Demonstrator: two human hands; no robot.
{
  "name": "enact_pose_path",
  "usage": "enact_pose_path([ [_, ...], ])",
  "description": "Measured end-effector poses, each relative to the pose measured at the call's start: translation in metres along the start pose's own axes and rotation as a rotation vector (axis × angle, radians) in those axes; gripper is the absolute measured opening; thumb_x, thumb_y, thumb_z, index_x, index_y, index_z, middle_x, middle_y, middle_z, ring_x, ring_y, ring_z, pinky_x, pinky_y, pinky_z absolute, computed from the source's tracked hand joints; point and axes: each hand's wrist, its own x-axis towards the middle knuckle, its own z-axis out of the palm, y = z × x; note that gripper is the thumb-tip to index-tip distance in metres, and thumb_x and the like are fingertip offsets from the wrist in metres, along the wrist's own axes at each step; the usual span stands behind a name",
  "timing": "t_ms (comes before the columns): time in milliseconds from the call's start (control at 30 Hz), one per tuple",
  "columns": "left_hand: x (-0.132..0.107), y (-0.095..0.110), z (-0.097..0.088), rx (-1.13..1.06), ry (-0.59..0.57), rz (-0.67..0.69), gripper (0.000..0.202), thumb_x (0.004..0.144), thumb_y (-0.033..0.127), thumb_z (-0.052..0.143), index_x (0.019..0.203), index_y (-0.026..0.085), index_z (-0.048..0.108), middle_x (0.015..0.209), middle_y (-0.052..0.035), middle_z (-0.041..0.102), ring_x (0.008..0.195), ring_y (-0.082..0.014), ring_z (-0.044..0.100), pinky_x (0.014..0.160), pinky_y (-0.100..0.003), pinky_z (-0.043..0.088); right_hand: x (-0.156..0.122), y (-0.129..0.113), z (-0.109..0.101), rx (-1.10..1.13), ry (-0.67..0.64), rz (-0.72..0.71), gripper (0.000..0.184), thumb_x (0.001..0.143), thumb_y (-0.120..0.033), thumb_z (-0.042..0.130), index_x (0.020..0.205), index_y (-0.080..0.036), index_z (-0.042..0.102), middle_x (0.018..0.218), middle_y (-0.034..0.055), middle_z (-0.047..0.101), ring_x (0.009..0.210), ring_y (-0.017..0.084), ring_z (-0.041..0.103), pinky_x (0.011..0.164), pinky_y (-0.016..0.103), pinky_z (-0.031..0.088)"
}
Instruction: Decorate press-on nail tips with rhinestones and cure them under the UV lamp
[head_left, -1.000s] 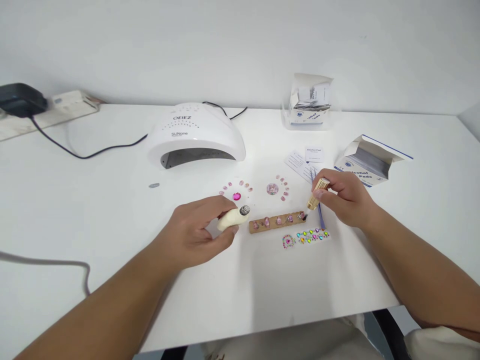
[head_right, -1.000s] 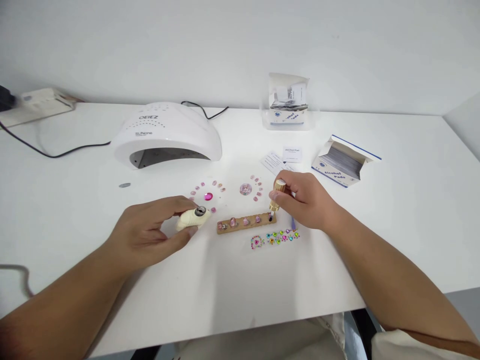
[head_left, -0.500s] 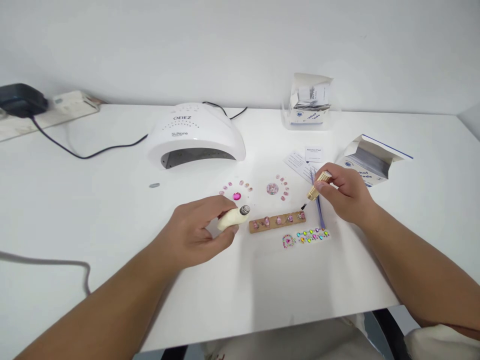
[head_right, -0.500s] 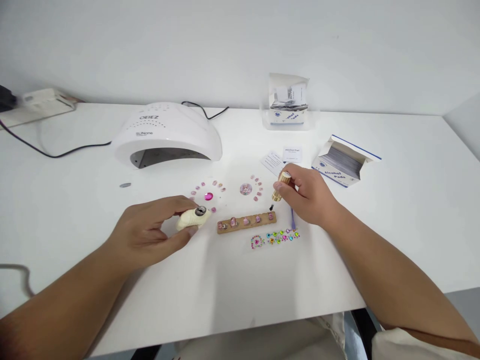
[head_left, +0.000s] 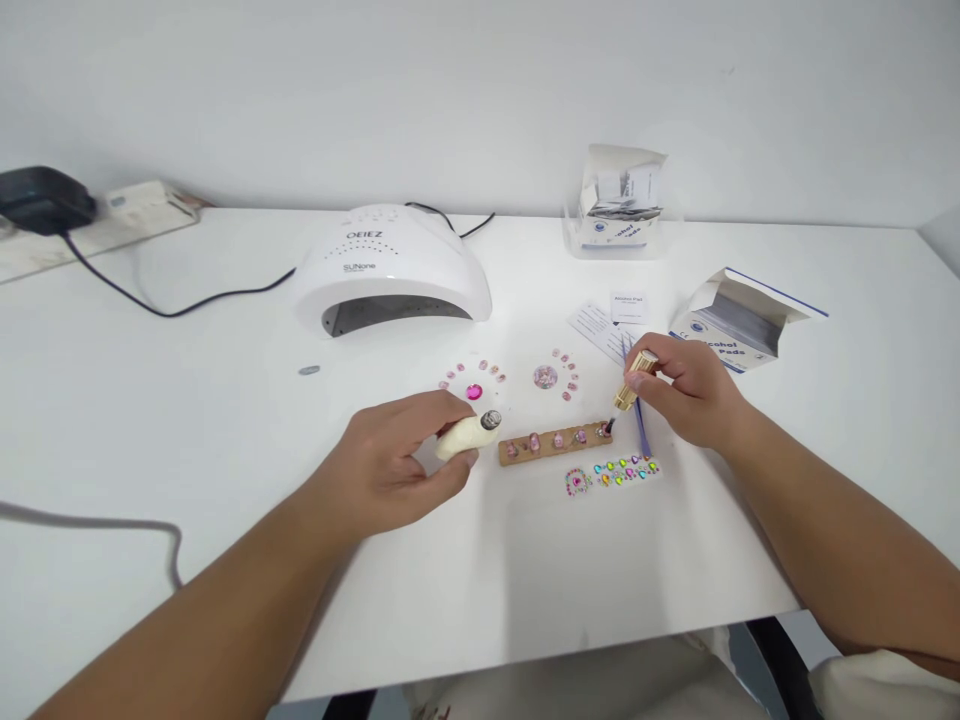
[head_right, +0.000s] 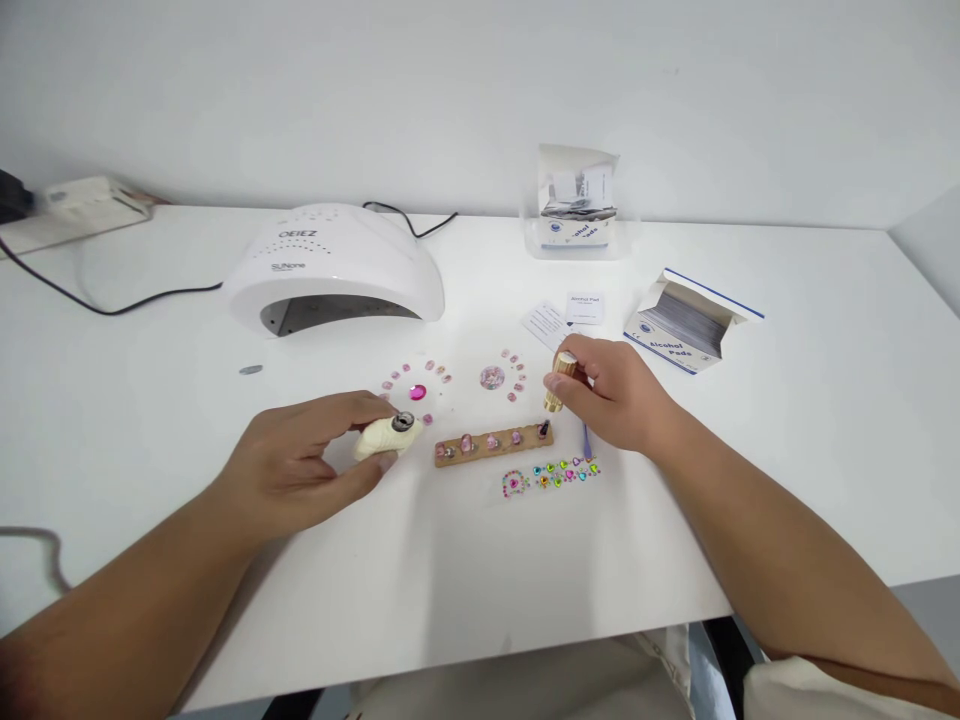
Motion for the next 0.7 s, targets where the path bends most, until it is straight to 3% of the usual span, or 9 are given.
enact_pose_path([
  [300,-0.0004,-0.0007,0.0001,-0.022,-0.002,0.036,0.014,0.08,0.016,0.054,0.093,0.021,0.056,0.08,0.0005,0.065,0.064,-0.0123,0.06,0.058,-0.023,0.047,-0.0023,0.0007,-0.0011,0.173,0.008,-0.04,0.019,0.087,-0.028,0.051,0.071,-0.019,0.052,0.06,-0.0041,0.05,0.053,0.008,0.041,0.052,0.024,0.031],
  [467,0.0003,0.0001,0.0005,-0.016,-0.002,0.04,0.014,0.08,0.015,0.053,0.092,0.021,0.056,0.081,-0.0001,0.065,0.063,-0.0122,0.059,0.055,-0.023,0.046,-0.0022,-0.0007,0.0025,0.069,-0.043,-0.026,0.019,0.086,-0.03,0.051,0.07,-0.019,0.051,0.057,-0.0047,0.048,0.052,0.009,0.039,0.051,0.024,0.032],
  [700,-0.0011,-0.0015,0.0007,-0.021,-0.017,0.021,0.015,0.079,0.017,0.054,0.093,0.021,0.057,0.081,0.0,0.065,0.063,-0.0121,0.06,0.055,-0.023,0.046,-0.0005,0.0003,0.0009,0.031,0.061,0.008,0.019,0.086,-0.029,0.052,0.069,-0.019,0.05,0.059,-0.0036,0.05,0.054,0.009,0.041,0.052,0.024,0.033],
])
